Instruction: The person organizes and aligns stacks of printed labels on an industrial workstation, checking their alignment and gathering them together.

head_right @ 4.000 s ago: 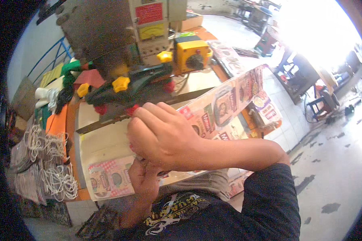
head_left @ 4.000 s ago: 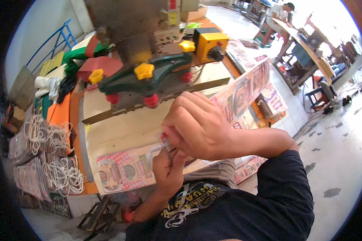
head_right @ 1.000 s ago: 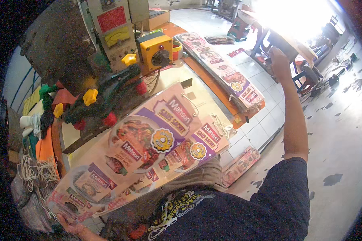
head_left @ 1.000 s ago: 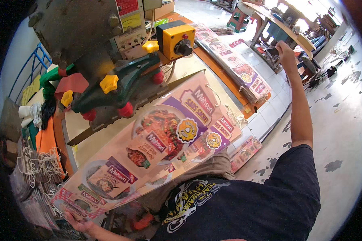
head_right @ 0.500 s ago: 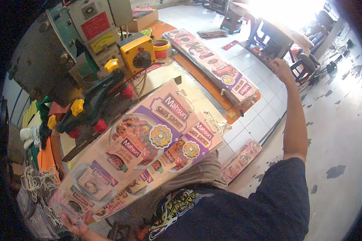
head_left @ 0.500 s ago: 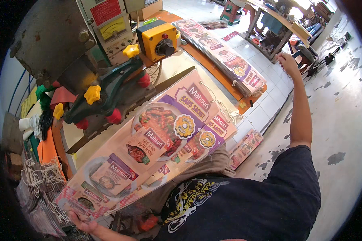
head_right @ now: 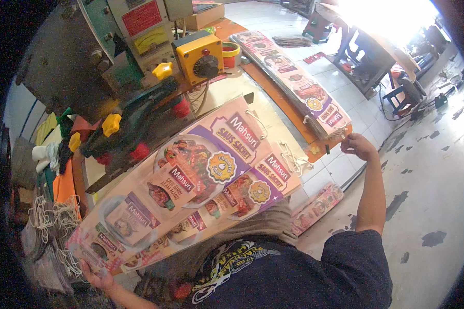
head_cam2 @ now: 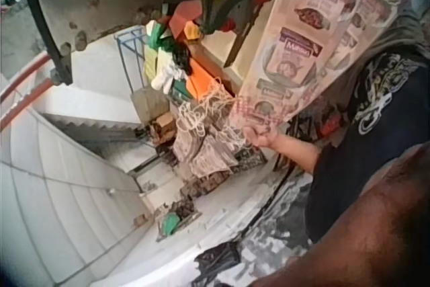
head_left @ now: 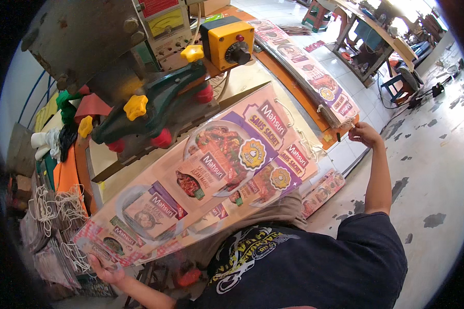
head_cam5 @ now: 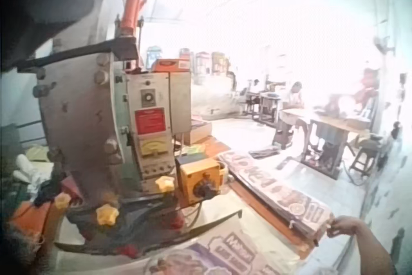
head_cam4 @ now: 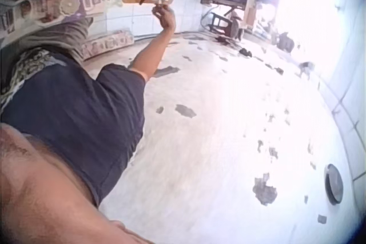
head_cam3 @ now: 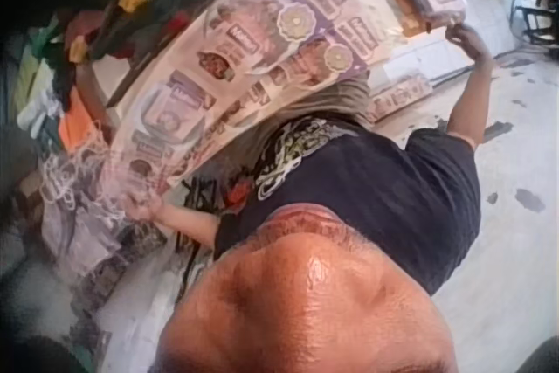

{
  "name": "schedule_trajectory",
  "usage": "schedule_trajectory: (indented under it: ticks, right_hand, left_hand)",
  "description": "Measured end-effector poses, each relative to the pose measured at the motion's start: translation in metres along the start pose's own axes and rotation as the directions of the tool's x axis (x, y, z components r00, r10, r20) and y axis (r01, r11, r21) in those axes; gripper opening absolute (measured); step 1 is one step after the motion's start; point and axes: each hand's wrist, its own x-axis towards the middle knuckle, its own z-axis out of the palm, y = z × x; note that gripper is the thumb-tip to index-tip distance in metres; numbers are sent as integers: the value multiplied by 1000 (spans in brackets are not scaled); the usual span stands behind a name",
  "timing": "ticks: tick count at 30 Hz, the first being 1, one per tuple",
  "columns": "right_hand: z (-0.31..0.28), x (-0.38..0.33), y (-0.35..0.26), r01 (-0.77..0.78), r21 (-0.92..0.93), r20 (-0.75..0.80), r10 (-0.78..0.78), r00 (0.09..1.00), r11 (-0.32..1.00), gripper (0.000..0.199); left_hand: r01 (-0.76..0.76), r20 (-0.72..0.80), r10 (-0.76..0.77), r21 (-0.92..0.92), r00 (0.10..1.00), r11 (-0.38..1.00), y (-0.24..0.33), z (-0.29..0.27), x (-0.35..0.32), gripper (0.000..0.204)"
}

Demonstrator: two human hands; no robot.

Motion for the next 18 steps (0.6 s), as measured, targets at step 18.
schedule_trajectory:
  ticks: [18]
  right_hand:
    - [11,-59,-106,484,-476,-641,-666,380,734,27]
  left_hand:
    - [-63,-49,60,-57,997,996,-19,56,-5,47]
